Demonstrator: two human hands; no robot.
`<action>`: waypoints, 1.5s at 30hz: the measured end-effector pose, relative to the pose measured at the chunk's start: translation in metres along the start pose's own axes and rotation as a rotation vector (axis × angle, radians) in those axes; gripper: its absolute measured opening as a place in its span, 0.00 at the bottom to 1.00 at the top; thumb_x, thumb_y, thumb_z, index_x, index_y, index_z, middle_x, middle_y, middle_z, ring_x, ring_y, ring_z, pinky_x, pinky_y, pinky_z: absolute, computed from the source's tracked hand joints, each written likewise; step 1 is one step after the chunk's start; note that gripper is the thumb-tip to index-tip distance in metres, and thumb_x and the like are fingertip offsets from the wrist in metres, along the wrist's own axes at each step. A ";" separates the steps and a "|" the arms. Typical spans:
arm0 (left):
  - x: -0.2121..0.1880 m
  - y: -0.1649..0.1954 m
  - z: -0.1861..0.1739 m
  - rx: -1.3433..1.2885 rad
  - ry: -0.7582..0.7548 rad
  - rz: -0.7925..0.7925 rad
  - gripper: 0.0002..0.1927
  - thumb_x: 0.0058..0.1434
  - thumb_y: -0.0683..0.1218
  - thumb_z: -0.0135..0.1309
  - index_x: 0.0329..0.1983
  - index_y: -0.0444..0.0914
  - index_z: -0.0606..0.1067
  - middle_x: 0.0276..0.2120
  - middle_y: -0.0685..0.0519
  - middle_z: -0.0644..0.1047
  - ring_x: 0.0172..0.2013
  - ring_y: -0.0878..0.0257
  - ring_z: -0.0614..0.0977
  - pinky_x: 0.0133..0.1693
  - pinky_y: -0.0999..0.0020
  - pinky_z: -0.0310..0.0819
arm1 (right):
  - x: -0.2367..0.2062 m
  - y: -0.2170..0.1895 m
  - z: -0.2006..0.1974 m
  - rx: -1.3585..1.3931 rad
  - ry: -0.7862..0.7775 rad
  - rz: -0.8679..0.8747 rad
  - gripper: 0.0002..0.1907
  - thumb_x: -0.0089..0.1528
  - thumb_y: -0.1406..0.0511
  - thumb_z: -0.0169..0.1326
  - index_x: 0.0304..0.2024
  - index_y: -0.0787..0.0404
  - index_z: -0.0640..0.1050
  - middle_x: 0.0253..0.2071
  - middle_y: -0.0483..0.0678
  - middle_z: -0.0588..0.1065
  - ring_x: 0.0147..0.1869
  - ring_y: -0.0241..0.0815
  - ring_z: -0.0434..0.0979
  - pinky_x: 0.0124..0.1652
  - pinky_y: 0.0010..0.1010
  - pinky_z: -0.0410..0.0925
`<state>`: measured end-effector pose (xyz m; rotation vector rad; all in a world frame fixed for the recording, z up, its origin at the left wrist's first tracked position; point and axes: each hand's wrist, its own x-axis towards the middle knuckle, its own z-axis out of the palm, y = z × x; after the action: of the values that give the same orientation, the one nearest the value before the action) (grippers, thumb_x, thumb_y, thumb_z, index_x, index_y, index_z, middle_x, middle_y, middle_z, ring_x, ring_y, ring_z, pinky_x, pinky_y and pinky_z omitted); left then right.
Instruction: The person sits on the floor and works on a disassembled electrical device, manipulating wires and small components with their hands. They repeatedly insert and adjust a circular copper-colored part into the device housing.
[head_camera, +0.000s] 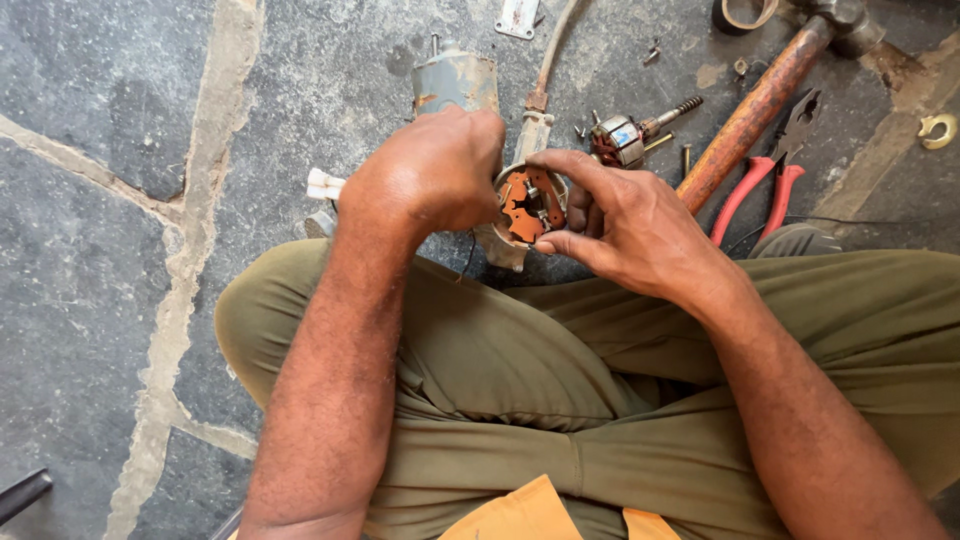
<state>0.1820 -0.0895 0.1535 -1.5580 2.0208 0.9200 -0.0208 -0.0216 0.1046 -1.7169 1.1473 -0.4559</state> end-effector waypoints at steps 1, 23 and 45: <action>0.000 0.001 0.000 0.005 0.001 -0.003 0.14 0.47 0.41 0.62 0.37 0.31 0.79 0.39 0.35 0.80 0.44 0.43 0.84 0.45 0.52 0.79 | 0.001 0.000 0.000 -0.011 0.005 -0.016 0.37 0.54 0.61 0.71 0.64 0.55 0.71 0.24 0.46 0.72 0.25 0.38 0.73 0.28 0.34 0.68; 0.005 -0.002 0.003 -0.133 0.142 0.151 0.11 0.49 0.39 0.58 0.37 0.34 0.82 0.33 0.36 0.81 0.37 0.44 0.84 0.41 0.51 0.78 | 0.003 0.025 -0.005 0.064 0.066 -0.035 0.40 0.53 0.69 0.71 0.68 0.53 0.72 0.27 0.44 0.74 0.27 0.32 0.72 0.29 0.28 0.69; 0.006 -0.006 0.005 -0.076 0.140 0.101 0.10 0.54 0.42 0.59 0.38 0.33 0.80 0.39 0.37 0.80 0.43 0.44 0.83 0.44 0.51 0.78 | 0.000 0.021 -0.001 -0.067 0.126 -0.204 0.39 0.60 0.68 0.65 0.73 0.58 0.65 0.33 0.47 0.75 0.32 0.39 0.77 0.35 0.31 0.72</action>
<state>0.1854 -0.0910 0.1445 -1.6140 2.2026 0.9596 -0.0311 -0.0235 0.0869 -1.8952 1.0902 -0.6657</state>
